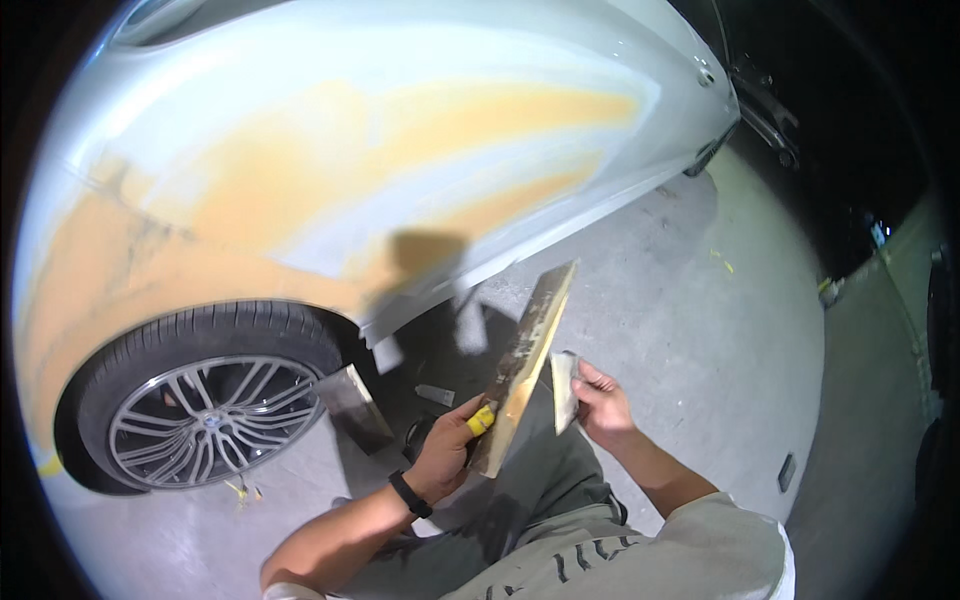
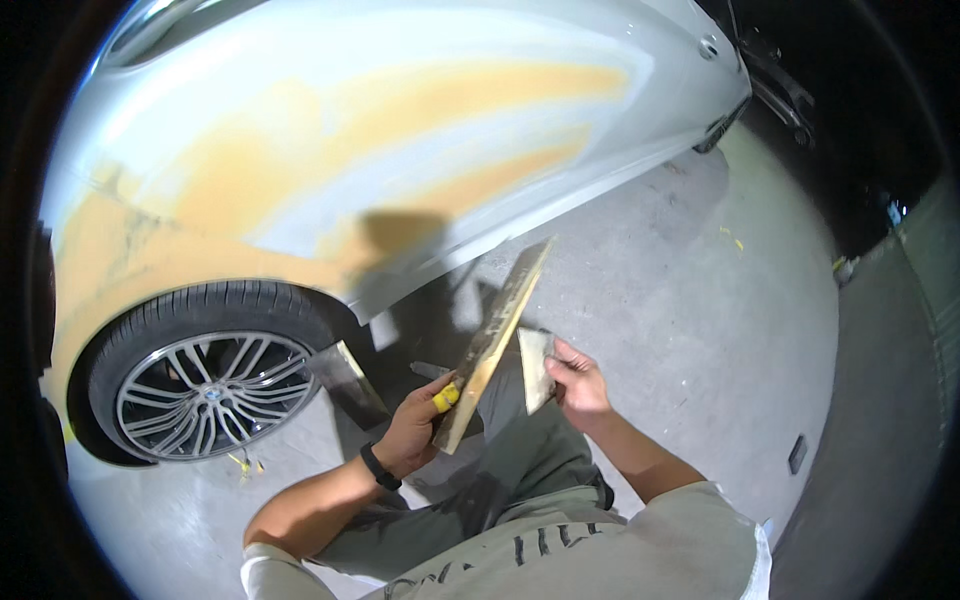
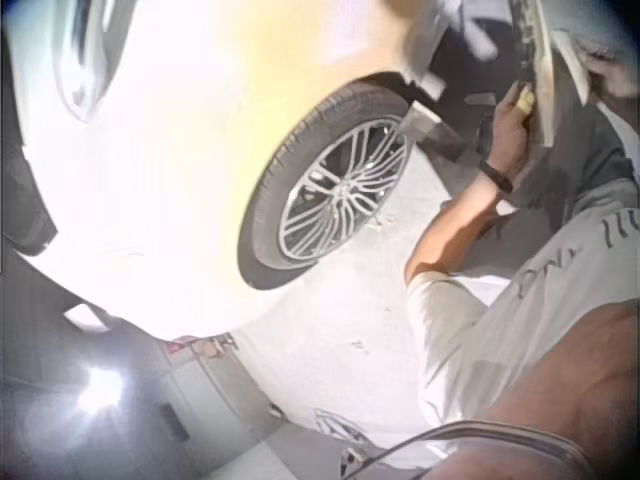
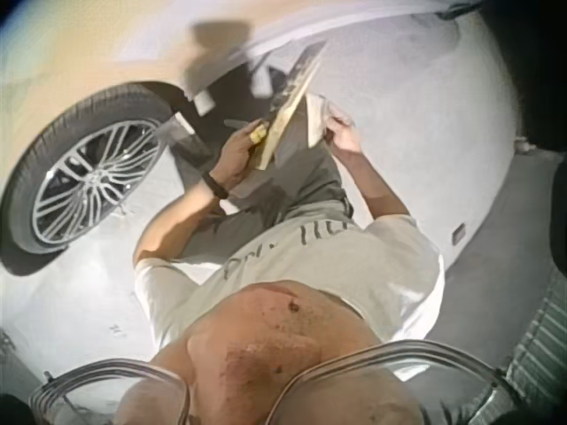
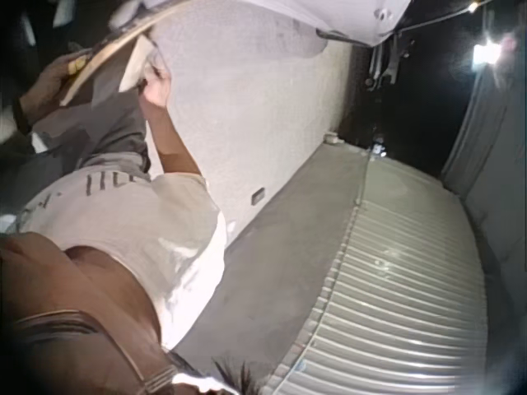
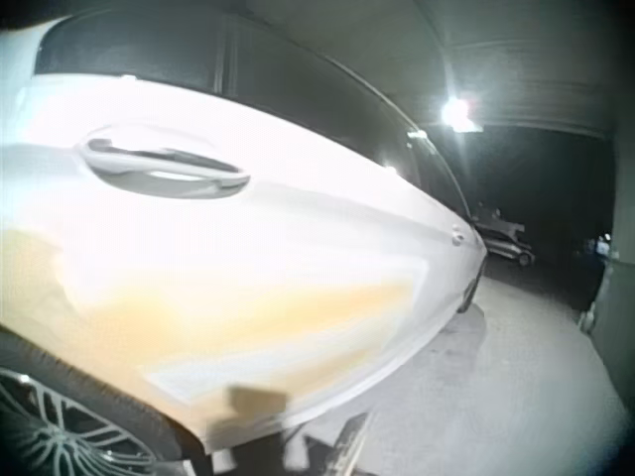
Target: The person applies yellow body filler to a white car's wheel arch using a spreader, then smooths and levels the filler with a sanding block. The person repeatedly applies and sands the filler to achieve a smooth surface.
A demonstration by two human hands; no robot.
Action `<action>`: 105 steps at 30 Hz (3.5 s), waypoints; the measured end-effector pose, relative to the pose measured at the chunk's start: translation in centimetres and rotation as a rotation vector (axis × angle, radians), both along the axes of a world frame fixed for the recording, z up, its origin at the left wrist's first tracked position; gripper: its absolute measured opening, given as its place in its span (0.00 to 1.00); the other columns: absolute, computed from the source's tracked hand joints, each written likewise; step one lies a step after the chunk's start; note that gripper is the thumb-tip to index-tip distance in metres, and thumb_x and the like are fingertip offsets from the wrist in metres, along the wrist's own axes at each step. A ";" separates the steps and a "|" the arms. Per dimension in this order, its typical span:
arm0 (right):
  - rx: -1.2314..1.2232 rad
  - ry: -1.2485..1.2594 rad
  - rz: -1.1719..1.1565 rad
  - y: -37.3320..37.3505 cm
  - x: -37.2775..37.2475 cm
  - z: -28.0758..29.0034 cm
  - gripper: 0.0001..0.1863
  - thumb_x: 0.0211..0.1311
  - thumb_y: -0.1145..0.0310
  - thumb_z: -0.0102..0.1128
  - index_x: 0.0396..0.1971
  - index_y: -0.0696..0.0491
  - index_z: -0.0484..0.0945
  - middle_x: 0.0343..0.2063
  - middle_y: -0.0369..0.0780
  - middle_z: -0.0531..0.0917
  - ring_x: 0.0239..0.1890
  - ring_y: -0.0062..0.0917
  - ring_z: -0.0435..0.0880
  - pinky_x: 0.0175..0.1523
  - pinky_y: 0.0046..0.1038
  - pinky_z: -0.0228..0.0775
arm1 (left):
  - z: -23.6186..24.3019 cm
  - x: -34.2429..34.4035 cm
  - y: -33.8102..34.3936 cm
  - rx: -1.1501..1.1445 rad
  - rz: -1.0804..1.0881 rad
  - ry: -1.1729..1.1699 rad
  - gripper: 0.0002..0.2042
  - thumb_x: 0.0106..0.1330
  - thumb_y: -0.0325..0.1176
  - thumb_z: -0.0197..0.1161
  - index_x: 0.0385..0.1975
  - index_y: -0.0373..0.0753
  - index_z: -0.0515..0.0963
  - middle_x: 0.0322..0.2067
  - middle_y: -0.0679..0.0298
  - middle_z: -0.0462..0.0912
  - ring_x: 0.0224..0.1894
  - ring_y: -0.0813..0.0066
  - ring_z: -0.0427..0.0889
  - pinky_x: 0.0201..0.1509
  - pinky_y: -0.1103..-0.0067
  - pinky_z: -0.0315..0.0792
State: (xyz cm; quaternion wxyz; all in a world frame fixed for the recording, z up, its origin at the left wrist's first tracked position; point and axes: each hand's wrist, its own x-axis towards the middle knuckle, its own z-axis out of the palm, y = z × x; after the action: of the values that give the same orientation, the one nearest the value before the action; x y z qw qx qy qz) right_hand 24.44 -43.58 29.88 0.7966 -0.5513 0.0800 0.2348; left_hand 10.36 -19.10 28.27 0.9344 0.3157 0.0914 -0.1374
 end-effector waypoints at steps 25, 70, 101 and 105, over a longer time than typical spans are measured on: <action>-0.146 -0.598 0.026 -5.9 5.5 -5.2 0.22 0.78 0.74 0.60 0.68 0.64 0.76 0.46 0.35 0.88 0.43 0.15 0.82 0.52 0.24 0.76 | 3.1 1.6 3.0 1.006 0.064 -0.235 0.23 0.74 0.16 0.51 0.69 0.27 0.72 0.61 0.60 0.83 0.62 0.75 0.79 0.69 0.79 0.69; 0.862 -0.144 0.107 -6.6 10.5 -4.0 0.20 0.82 0.68 0.47 0.68 0.57 0.69 0.53 0.46 0.85 0.52 0.39 0.88 0.61 0.48 0.82 | 5.8 -2.8 12.0 1.104 0.070 0.235 0.23 0.74 0.18 0.53 0.69 0.23 0.72 0.60 0.56 0.84 0.58 0.73 0.82 0.67 0.79 0.72; -0.406 -1.157 -0.850 19.4 24.4 16.2 0.16 0.68 0.78 0.58 0.53 0.56 0.87 0.47 0.48 0.87 0.48 0.46 0.86 0.55 0.39 0.79 | -1.9 -0.6 16.6 0.956 -0.310 0.331 0.29 0.67 0.17 0.47 0.72 0.25 0.70 0.63 0.54 0.81 0.62 0.70 0.81 0.70 0.77 0.71; -0.416 -1.175 -0.924 18.7 25.8 16.5 0.16 0.69 0.79 0.57 0.53 0.56 0.87 0.48 0.48 0.87 0.50 0.47 0.86 0.57 0.40 0.78 | -1.4 -0.1 16.1 0.983 -0.282 0.408 0.29 0.67 0.17 0.47 0.71 0.25 0.70 0.63 0.55 0.81 0.61 0.71 0.81 0.69 0.78 0.71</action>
State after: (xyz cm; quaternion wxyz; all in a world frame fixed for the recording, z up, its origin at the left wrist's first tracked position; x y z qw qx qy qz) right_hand 50.28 -24.93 46.35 0.6055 -0.6343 -0.0912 -0.4720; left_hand 10.25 -3.01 26.83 0.6129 0.6909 0.2808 -0.2609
